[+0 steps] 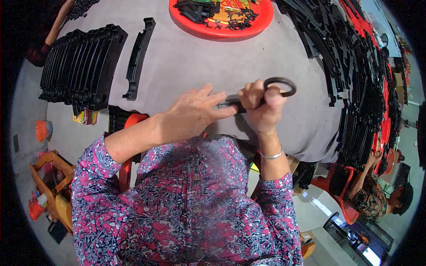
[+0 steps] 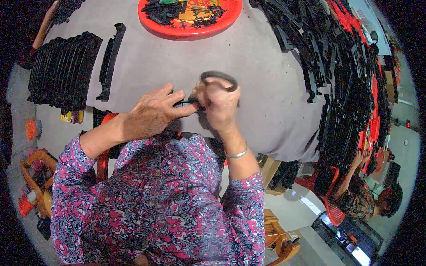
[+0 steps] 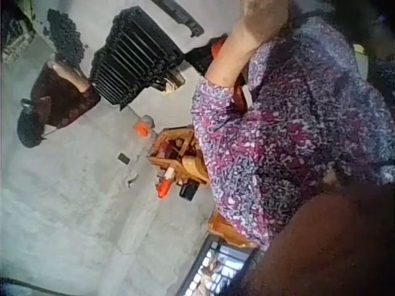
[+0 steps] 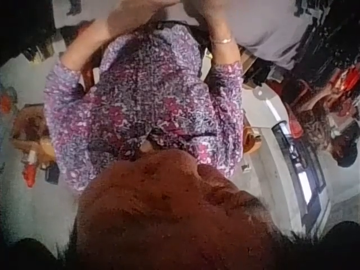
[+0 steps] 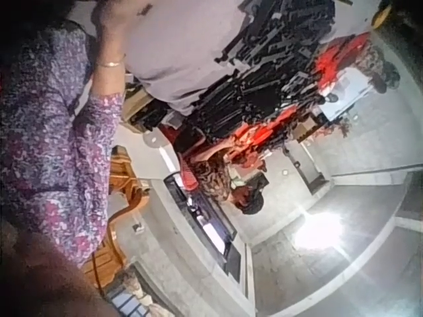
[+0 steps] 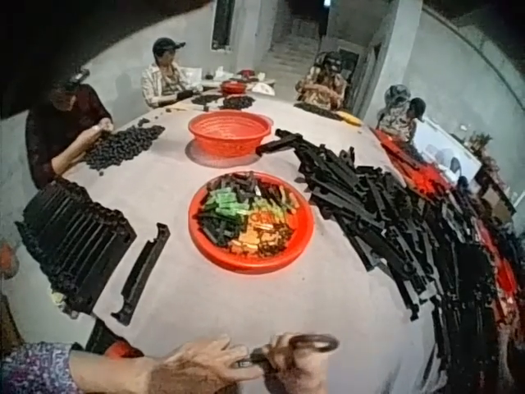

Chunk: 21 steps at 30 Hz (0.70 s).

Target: The person assembles small plastic components and rubber rings by hand, taking them from sorting trays and fitting them together with an assembly tool.

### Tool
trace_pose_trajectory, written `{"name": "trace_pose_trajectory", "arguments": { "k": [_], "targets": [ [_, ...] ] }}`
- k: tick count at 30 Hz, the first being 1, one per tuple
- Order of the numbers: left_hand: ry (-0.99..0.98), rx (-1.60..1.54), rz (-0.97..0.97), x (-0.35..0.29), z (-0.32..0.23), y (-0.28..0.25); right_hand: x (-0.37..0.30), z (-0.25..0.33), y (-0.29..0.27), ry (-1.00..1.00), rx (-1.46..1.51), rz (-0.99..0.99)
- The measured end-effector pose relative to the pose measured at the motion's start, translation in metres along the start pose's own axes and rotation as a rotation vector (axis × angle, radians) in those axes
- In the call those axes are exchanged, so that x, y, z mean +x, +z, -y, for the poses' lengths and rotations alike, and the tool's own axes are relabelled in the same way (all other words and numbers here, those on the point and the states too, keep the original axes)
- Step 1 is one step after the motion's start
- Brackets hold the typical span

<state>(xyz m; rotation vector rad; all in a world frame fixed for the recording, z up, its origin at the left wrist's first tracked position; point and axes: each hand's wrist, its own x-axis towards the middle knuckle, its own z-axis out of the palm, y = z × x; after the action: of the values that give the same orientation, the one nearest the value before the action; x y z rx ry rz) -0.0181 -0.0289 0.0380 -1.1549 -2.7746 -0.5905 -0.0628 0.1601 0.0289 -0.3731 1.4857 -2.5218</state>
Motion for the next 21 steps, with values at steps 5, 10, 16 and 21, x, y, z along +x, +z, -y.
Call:
{"name": "trace_pose_trajectory", "arguments": {
  "k": [5, 10, 16, 21],
  "targets": [
    [-0.052, -0.009, 0.128, -0.005, 0.002, 0.001, 0.002, 0.004, 0.003, 0.028, -0.018, 0.043],
    [-0.043, 0.004, 0.098, 0.000, 0.004, 0.000, 0.009, 0.013, -0.010, 0.025, 0.155, 0.025],
    [-0.059, -0.028, 0.043, -0.003, 0.000, 0.000, 0.013, 0.024, -0.014, -0.024, 0.284, -0.066],
    [-0.069, -0.033, 0.027, -0.005, -0.002, 0.002, 0.013, 0.019, -0.012, -0.030, 0.271, -0.057]
  ]
}}
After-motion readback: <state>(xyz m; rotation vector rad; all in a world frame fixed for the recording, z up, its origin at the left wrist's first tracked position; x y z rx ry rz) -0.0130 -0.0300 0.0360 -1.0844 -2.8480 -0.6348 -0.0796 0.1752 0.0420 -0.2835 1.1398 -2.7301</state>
